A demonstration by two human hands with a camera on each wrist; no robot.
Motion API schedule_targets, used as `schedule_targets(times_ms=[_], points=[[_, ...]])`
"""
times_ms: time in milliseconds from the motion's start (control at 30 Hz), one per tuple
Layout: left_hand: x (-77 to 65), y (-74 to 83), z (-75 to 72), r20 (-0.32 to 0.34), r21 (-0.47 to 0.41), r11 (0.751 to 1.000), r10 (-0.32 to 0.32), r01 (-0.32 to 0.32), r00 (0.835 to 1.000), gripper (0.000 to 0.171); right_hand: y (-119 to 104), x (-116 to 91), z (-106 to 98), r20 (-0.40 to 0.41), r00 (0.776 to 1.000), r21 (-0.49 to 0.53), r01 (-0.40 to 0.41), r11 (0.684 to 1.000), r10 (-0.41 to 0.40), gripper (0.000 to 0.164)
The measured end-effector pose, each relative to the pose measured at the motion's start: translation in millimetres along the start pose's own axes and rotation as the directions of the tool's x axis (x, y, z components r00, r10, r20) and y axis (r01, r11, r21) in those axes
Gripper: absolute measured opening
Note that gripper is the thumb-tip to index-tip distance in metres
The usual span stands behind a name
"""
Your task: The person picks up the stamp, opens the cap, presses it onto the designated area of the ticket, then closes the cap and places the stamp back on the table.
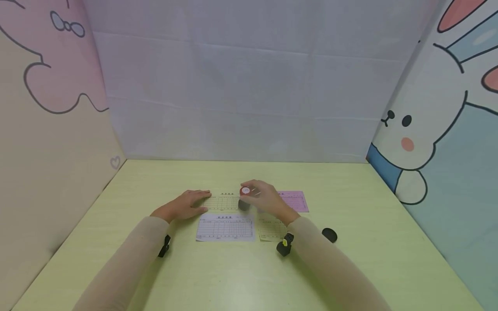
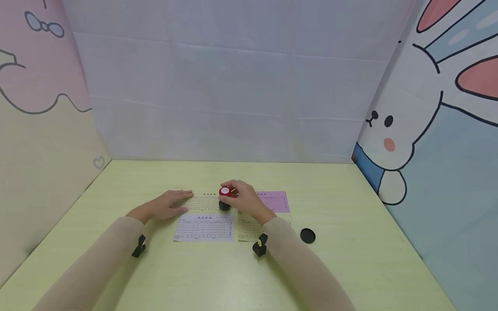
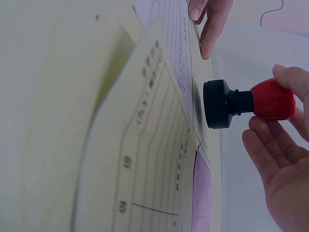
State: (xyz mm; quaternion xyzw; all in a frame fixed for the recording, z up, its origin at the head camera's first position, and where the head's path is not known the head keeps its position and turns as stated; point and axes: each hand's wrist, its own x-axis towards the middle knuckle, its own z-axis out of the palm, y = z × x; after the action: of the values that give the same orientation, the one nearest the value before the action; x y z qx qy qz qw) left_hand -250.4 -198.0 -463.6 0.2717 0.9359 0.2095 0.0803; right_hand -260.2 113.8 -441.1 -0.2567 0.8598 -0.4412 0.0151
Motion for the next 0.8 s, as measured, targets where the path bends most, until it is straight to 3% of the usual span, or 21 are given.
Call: schedule_targets(times_ms=[367,800], points=[[-0.4,1.3,-0.9,0.008,-0.002,1.0,-0.002,0.002,1.0,0.057,1.6,2.0,3.4,0.01,1.0,-0.036,-0.016,0.999,0.016,0.046],[-2.8,4.3,-2.2,0.003,-0.009,1.0,0.001,-0.001,1.0,0.056,3.2,1.9,1.8,0.011,1.0,-0.003,-0.021,1.0,0.021,0.048]])
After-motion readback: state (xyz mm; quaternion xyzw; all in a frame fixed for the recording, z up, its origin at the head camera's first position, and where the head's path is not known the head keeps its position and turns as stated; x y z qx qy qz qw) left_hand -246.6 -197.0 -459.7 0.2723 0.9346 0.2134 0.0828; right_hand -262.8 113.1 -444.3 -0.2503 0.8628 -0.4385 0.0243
